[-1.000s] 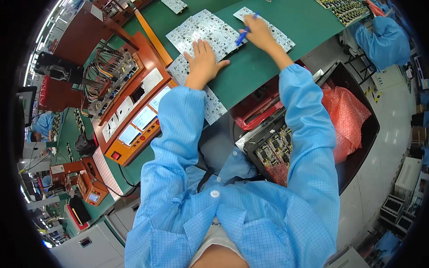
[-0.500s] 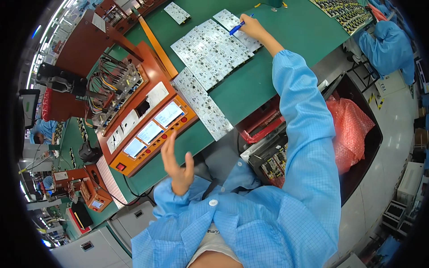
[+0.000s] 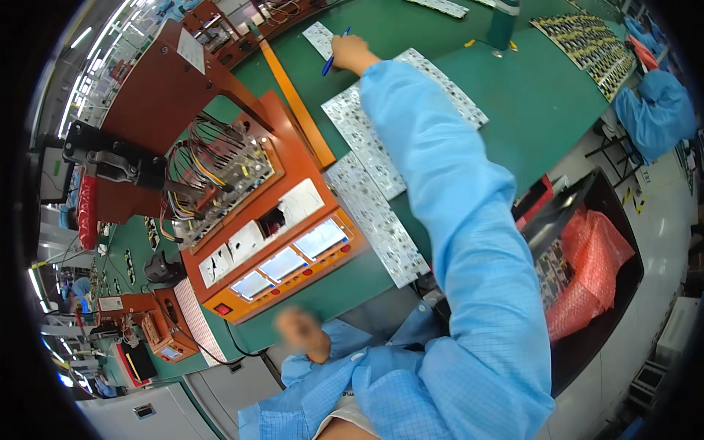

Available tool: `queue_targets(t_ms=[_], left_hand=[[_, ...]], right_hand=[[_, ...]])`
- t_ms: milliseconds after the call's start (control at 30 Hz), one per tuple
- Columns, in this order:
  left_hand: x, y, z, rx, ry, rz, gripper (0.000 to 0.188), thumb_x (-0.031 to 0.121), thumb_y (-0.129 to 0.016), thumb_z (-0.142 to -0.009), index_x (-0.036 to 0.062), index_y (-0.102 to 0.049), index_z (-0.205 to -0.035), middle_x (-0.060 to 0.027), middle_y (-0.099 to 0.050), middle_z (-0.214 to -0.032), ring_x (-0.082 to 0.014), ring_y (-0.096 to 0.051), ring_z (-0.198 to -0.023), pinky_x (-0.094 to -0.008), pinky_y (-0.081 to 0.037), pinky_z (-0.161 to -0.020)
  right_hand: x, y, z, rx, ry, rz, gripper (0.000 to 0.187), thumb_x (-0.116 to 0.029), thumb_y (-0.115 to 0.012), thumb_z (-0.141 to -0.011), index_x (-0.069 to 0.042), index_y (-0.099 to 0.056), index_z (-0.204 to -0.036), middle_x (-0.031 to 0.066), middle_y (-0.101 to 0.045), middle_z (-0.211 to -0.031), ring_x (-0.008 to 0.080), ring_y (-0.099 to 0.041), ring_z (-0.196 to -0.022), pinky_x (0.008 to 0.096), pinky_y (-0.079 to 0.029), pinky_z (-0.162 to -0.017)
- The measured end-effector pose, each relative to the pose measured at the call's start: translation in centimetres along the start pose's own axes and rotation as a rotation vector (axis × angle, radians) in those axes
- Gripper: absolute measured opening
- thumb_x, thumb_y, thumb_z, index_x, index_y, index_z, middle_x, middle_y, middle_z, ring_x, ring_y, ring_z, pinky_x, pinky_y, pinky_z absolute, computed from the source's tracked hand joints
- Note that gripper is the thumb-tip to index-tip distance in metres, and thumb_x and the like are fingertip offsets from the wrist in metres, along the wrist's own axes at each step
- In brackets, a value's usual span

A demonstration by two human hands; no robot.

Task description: Testing circuit boards by inserting them into a specialized testing rig, monitoring meters, and documenting results on a log sheet.

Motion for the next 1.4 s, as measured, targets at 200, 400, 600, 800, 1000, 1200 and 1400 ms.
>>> queue_targets(t_ms=[200, 400, 600, 800, 1000, 1200, 1400], left_hand=[[0.2, -0.6, -0.1, -0.033, -0.018, -0.135, 0.019, 0.015, -0.06, -0.087, 0.0037, -0.048, -0.077, -0.013, -0.054, -0.091, -0.0303, -0.052, -0.089, -0.0409, -0.042, -0.079], [0.4, -0.5, -0.4, -0.036, -0.033, -0.131, 0.019, 0.018, -0.057, -0.089, 0.0038, -0.05, -0.077, -0.0128, -0.055, -0.09, -0.0291, -0.051, -0.089, -0.0398, -0.04, -0.08], [0.6, -0.7, -0.8, -0.037, -0.079, -0.138, 0.017, 0.016, -0.055, -0.089, 0.0038, -0.051, -0.078, -0.0132, -0.056, -0.091, -0.0291, -0.051, -0.088, -0.0396, -0.039, -0.079], [0.9, -0.9, -1.0, 0.005, -0.069, -0.139, 0.013, 0.016, -0.056, -0.088, 0.0038, -0.054, -0.083, -0.0124, -0.058, -0.091, -0.0293, -0.052, -0.089, -0.0398, -0.038, -0.08], [0.9, -0.7, -0.9, 0.003, -0.107, -0.172, 0.012, 0.015, -0.056, -0.087, 0.0039, -0.056, -0.085, -0.0117, -0.06, -0.092, -0.0296, -0.053, -0.09, -0.0401, -0.038, -0.08], [1.0, 0.8, -2.3, -0.023, -0.034, -0.154, 0.01, 0.013, -0.059, -0.083, 0.0033, -0.057, -0.083, -0.0122, -0.059, -0.092, -0.0293, -0.054, -0.091, -0.0394, -0.04, -0.081], [-1.3, 9.4, -12.9, 0.461, -0.438, -0.133, 0.015, -0.001, -0.066, -0.073, 0.0009, -0.058, -0.086, -0.0155, -0.057, -0.087, -0.0328, -0.055, -0.08, -0.0422, -0.044, -0.074]], right_hand=[[0.3, -3.6, -3.6, -0.02, -0.144, 0.047, 0.041, -0.029, -0.072, -0.069, -0.002, -0.06, -0.097, 0.0227, -0.065, -0.092, 0.0357, -0.064, -0.086, 0.044, -0.052, -0.073], [9.3, 5.1, -0.6, -0.462, -0.658, -1.435, 0.036, -0.021, -0.075, -0.072, -0.002, -0.06, -0.1, 0.012, -0.064, -0.087, 0.0181, -0.062, -0.078, 0.0294, -0.051, -0.065], [18.4, 15.2, 9.9, -0.449, -0.339, -1.057, 0.029, -0.013, -0.069, -0.081, -0.009, -0.04, -0.08, 0.0099, -0.062, -0.097, 0.0138, -0.058, -0.083, 0.0322, -0.047, -0.067], [21.6, 18.5, 22.2, -0.153, -0.403, -0.18, 0.042, -0.011, -0.08, -0.064, -0.01, -0.042, -0.081, 0.0032, -0.062, -0.096, 0.011, -0.056, -0.078, 0.0277, -0.045, -0.065], [22.1, 13.7, 23.9, 0.002, -0.238, -0.422, 0.033, -0.013, -0.071, -0.066, -0.008, -0.047, -0.09, 0.0083, -0.057, -0.08, 0.0219, -0.056, -0.076, 0.0338, -0.044, -0.066], [20.1, 14.5, 23.0, 0.142, -0.178, -0.249, 0.012, 0.0, -0.047, -0.073, -0.005, -0.047, -0.085, 0.0134, -0.062, -0.095, 0.023, -0.061, -0.095, 0.0321, -0.046, -0.079], [0.5, 18.8, 23.4, 0.069, 0.086, -0.657, 0.032, -0.006, -0.06, -0.087, -0.005, -0.034, -0.07, 0.0147, -0.068, -0.097, 0.0134, -0.061, -0.086, 0.0243, -0.045, -0.072]])
Point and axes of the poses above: each hand's wrist, its own z-axis away from the middle knuckle, its own y-axis out of the back of the hand, x = y × z, the point moved 3 cm from there along -z, towards the middle knuckle
